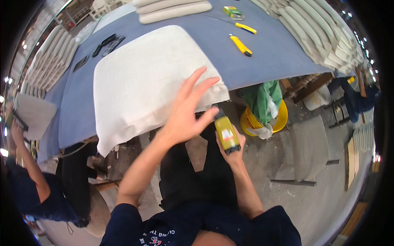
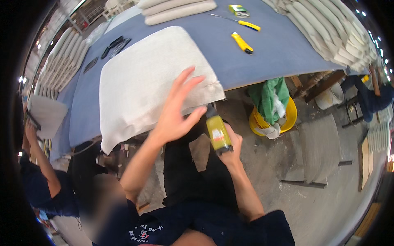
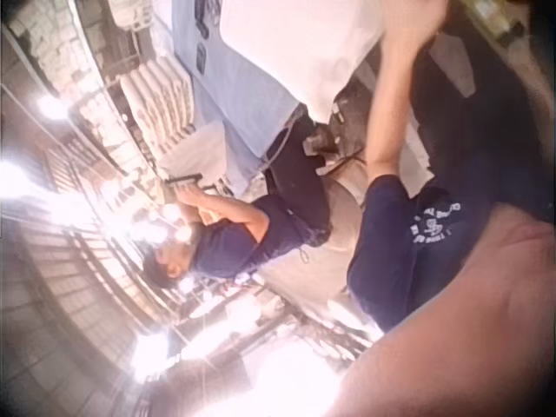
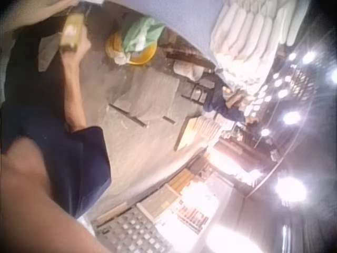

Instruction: The person inserts white filling into a white fabric pillow cover, folds the edges, and uses a staple gun to secure the opening. The person repeats this process for multiple pillows at a workbench.

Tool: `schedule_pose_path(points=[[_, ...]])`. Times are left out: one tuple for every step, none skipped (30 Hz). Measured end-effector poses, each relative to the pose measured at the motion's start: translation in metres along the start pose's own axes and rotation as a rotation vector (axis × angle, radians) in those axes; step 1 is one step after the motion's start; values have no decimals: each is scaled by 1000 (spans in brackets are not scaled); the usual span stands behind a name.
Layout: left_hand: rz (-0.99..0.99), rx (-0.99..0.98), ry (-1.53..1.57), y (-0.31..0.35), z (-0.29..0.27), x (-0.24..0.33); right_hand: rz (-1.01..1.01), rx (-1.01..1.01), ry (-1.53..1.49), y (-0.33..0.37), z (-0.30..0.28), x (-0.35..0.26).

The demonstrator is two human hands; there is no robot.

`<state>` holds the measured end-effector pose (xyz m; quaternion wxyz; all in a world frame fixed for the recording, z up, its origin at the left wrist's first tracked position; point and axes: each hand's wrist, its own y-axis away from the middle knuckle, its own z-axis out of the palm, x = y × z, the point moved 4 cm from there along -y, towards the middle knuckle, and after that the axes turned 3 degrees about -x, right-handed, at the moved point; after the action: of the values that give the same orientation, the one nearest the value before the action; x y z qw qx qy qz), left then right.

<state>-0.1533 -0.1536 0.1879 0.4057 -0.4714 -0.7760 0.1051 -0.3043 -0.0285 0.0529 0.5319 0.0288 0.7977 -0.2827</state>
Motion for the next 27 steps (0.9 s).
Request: schedule_pose_path(points=[[-14, 89, 500, 15, -8, 2, 21, -25, 58, 14, -2, 5], [-56, 189, 1000, 40, -12, 3, 72, -67, 108, 36, 0, 9], [-89, 318, 1496, 62, -15, 4, 66, -101, 153, 49, 4, 12], [-95, 364, 1580, 82, -19, 8, 56, -151, 200, 61, 9, 12], [-69, 406, 1678, 89, -22, 8, 45, -166, 244, 74, 12, 18], [-37, 452, 1775, 98, -25, 11, -1, -226, 312, 90, 18, 20], [-62, 517, 1803, 106, -26, 13, -66, -279, 375, 99, 24, 21], [-49, 518, 1814, 113, -28, 12, -137, -316, 438, 106, 28, 20], [-35, 519, 1823, 119, -31, 10, -179, -416, 510, 113, 32, 23], [-15, 504, 1827, 122, -36, 8, -193, -492, 556, 117, 37, 25], [-10, 516, 1823, 125, -41, 8, -207, -566, 603, 122, 40, 26], [-6, 527, 1820, 128, -45, 9, -221, -639, 650, 126, 43, 29], [1, 537, 1817, 130, -48, 10, -242, -672, 691, 125, 45, 30], [9, 539, 1815, 130, -52, 11, -236, -698, 683, 122, 46, 32], [16, 540, 1816, 130, -55, 12, -228, -722, 675, 118, 45, 34], [28, 544, 1814, 131, -58, 13, -226, -748, 669, 110, 44, 34], [47, 538, 1803, 130, -60, 14, -143, -773, 656, 95, 38, 28], [56, 531, 1800, 130, -62, 14, -177, -684, 541, 80, 29, 31], [64, 521, 1799, 130, -63, 16, -170, -627, 448, 58, 20, 31], [69, 511, 1803, 130, -65, 17, -158, -571, 357, 37, 11, 23], [71, 514, 1795, 131, -66, 17, -165, -421, 282, 22, 3, 11], [72, 515, 1791, 131, -66, 17, -169, -270, 209, 10, -7, 1], [65, 517, 1782, 131, -67, 18, 29, -155, 210, 4, -13, -2], [58, 526, 1780, 129, -67, 19, 56, -64, 67, -5, -14, -12], [54, 534, 1775, 126, -69, 22, 40, 5, -145, -15, -8, -34], [46, 542, 1758, 122, -71, 24, -64, 18, -366, -23, -2, -58], [42, 523, 1536, 116, -76, 23, -174, 26, -548, -28, 5, -80]])
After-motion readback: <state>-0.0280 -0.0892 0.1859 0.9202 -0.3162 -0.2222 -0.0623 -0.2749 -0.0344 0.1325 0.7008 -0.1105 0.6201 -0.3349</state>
